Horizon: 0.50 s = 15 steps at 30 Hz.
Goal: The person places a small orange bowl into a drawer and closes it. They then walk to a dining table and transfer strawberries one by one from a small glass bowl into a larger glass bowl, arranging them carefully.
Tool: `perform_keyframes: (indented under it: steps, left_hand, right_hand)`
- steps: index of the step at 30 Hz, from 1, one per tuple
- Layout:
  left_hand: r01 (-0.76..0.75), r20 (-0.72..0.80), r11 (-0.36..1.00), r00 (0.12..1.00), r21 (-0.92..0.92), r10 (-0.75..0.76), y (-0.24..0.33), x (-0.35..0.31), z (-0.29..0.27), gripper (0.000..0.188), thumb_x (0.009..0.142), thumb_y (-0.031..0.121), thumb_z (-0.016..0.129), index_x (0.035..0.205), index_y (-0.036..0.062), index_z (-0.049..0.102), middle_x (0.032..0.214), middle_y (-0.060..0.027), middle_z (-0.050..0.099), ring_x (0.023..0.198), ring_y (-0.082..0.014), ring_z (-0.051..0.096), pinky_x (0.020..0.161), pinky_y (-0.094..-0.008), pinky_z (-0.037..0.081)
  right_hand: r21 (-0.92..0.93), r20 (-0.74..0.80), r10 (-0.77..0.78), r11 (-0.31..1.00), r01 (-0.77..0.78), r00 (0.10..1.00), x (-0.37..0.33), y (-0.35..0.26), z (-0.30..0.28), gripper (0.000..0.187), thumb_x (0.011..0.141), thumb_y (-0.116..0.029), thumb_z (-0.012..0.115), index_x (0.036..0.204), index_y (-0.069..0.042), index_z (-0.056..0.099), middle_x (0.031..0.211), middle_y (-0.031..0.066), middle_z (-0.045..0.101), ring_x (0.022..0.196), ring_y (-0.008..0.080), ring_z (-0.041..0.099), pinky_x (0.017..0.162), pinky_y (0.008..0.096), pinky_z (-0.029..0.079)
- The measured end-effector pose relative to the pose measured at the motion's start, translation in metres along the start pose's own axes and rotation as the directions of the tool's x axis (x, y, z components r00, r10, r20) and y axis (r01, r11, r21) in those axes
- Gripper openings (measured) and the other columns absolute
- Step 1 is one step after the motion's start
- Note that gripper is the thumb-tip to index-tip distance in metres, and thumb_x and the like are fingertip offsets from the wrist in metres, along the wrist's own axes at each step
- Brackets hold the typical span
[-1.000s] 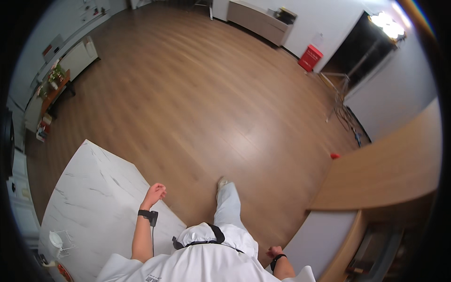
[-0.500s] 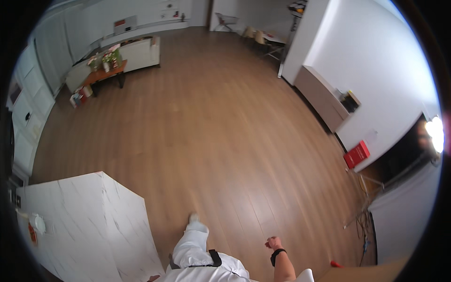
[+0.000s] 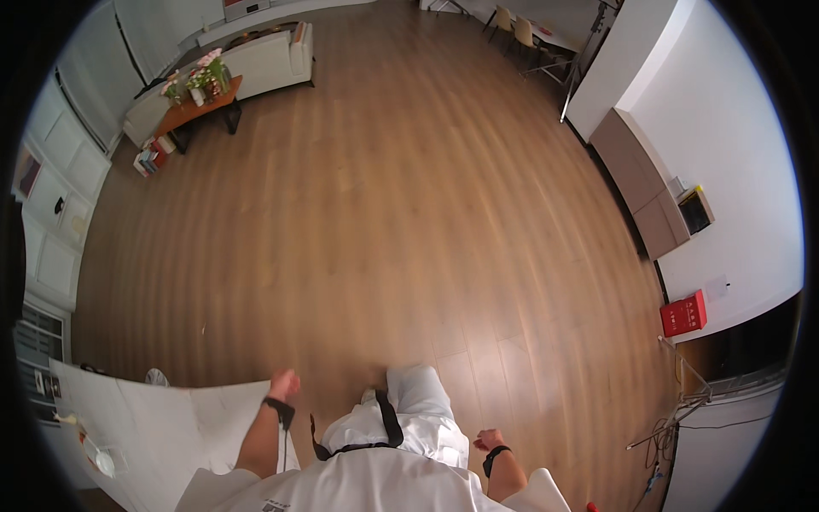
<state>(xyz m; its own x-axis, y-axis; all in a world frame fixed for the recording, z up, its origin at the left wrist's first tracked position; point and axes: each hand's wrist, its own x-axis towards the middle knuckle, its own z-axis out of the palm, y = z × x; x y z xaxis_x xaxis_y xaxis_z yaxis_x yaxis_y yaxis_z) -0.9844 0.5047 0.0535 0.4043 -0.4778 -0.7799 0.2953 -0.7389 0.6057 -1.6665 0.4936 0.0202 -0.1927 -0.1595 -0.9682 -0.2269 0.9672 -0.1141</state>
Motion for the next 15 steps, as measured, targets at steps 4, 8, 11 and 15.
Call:
perform_keyframes:
  steps: [4, 8, 11, 15]
  left_hand:
    - [-0.26, -0.028, 0.959, 0.964, 0.114, 0.265, 0.205, 0.085, 0.081, 0.016, 0.089, 0.021, 0.054, 0.096, 0.006, 0.055, 0.072, -0.004, 0.061, 0.054, -0.0102, 0.055, 0.045, -0.0222, 0.044]
    - [-0.503, 0.236, 0.857, 0.851, 0.112, 0.468, 0.385, 0.089, 0.212, 0.02, 0.088, 0.023, 0.057, 0.1, 0.0074, 0.055, 0.079, -0.0046, 0.063, 0.063, -0.0101, 0.058, 0.053, -0.0233, 0.047]
    - [-0.419, 0.339, 0.906, 0.844, -0.067, 0.416, 0.479, 0.113, 0.294, 0.023, 0.088, 0.025, 0.058, 0.102, 0.0081, 0.055, 0.082, -0.0055, 0.063, 0.066, -0.0113, 0.06, 0.056, -0.0244, 0.048]
    - [-0.218, 0.235, 0.976, 0.949, -0.002, 0.212, 0.479, 0.218, 0.334, 0.018, 0.088, 0.025, 0.057, 0.094, 0.0085, 0.056, 0.071, -0.0057, 0.062, 0.054, -0.013, 0.057, 0.046, -0.0261, 0.045]
  right_hand:
    - [0.174, 0.04, 0.112, 0.978, -0.117, 0.993, 0.029, -0.076, -0.006, 0.017, 0.085, -0.011, 0.049, 0.089, 0.002, 0.059, 0.074, 0.0184, 0.066, 0.057, 0.0268, 0.064, 0.048, 0.0345, 0.051]
    - [0.102, -0.085, -0.01, 0.995, 0.019, 0.996, 0.001, -0.209, -0.042, 0.016, 0.085, -0.011, 0.05, 0.088, 0.003, 0.059, 0.074, 0.0193, 0.066, 0.057, 0.0269, 0.064, 0.047, 0.0351, 0.051]
    - [0.245, -0.134, -0.046, 0.966, 0.078, 0.99, 0.032, -0.319, -0.085, 0.015, 0.084, -0.01, 0.051, 0.088, 0.002, 0.059, 0.074, 0.0191, 0.066, 0.057, 0.0259, 0.064, 0.047, 0.0347, 0.052]
    - [0.17, -0.164, -0.157, 0.968, 0.185, 0.974, 0.051, -0.518, -0.107, 0.018, 0.084, -0.013, 0.051, 0.092, 0.0, 0.06, 0.075, 0.0165, 0.067, 0.059, 0.0227, 0.065, 0.05, 0.0333, 0.052]
